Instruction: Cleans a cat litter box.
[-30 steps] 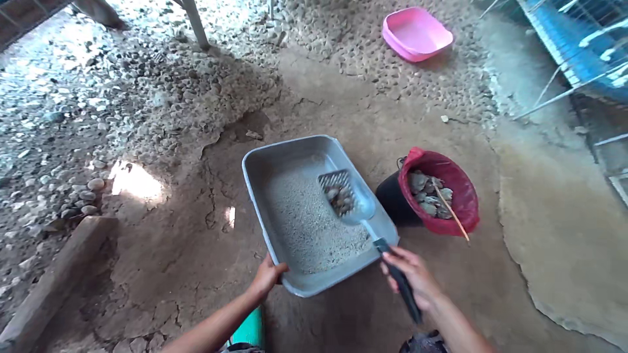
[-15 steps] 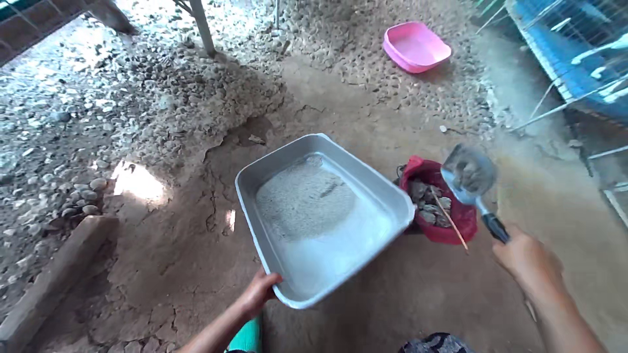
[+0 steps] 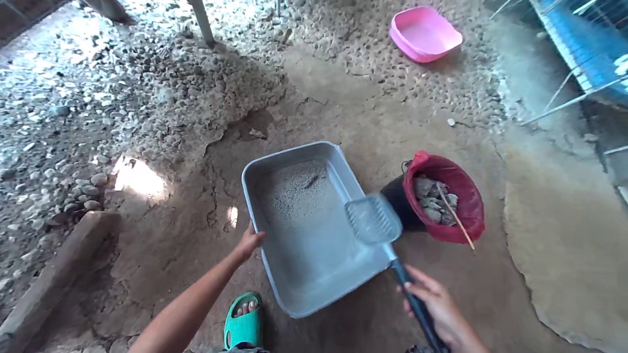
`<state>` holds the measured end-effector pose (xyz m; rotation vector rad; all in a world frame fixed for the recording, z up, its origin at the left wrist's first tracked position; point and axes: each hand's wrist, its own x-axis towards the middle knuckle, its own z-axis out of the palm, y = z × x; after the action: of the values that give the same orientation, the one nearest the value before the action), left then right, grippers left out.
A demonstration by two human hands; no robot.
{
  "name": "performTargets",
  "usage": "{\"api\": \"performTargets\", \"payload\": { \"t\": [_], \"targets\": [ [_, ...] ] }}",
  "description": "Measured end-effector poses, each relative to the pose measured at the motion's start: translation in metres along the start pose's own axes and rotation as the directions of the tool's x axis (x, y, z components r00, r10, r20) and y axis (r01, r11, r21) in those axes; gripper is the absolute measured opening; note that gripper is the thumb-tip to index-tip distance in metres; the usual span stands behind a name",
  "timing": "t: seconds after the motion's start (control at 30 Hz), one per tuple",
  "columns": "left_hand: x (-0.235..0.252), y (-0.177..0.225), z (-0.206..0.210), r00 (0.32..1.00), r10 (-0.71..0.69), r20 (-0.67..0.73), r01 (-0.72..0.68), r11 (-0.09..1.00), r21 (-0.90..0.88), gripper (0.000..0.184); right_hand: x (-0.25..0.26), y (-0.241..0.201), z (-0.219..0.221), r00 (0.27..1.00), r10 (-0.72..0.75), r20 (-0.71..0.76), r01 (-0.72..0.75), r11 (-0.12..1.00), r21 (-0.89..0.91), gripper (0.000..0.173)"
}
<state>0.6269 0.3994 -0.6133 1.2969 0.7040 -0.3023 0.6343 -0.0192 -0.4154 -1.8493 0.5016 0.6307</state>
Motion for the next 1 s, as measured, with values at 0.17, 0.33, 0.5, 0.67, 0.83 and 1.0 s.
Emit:
{"api": "performTargets", "payload": {
  "t": [0.17, 0.33, 0.5, 0.67, 0.83, 1.0],
  "targets": [
    [-0.042, 0.019, 0.005, 0.974, 0.216, 0.065, -0.222, 0.971, 0.093, 0.087, 0.017, 0.040, 0.031, 0.957, 0.281, 0.077, -0.279, 0.960, -0.036, 0.040],
    [-0.092, 0.019, 0.016, 0.893, 0.433, 0.123, -0.450, 0.851, 0.270, 0.071, 0.028, 0.002, 0.024, 0.990, 0.142, -0.003, -0.142, 0.990, -0.019, 0.044],
    [-0.100, 0.020, 0.024, 0.869, 0.475, 0.138, -0.494, 0.811, 0.313, 0.062, 0.042, -0.063, 0.034, 0.999, -0.010, -0.053, 0.012, 0.999, 0.044, 0.042],
    [-0.083, 0.017, 0.016, 0.931, 0.361, 0.051, -0.364, 0.910, 0.198, 0.075, 0.062, -0.042, 0.069, 0.972, -0.233, -0.004, 0.232, 0.970, -0.079, 0.047],
    [-0.050, -0.009, 0.004, 0.985, 0.162, -0.057, -0.164, 0.986, -0.014, 0.086, 0.043, -0.001, 0.091, 0.956, -0.289, 0.059, 0.291, 0.956, -0.038, 0.048],
    [-0.048, -0.040, 0.008, 0.986, 0.047, -0.157, -0.068, 0.989, -0.133, 0.086, 0.041, 0.017, 0.082, 0.973, -0.223, 0.063, 0.228, 0.971, -0.078, 0.048]
  ]
}}
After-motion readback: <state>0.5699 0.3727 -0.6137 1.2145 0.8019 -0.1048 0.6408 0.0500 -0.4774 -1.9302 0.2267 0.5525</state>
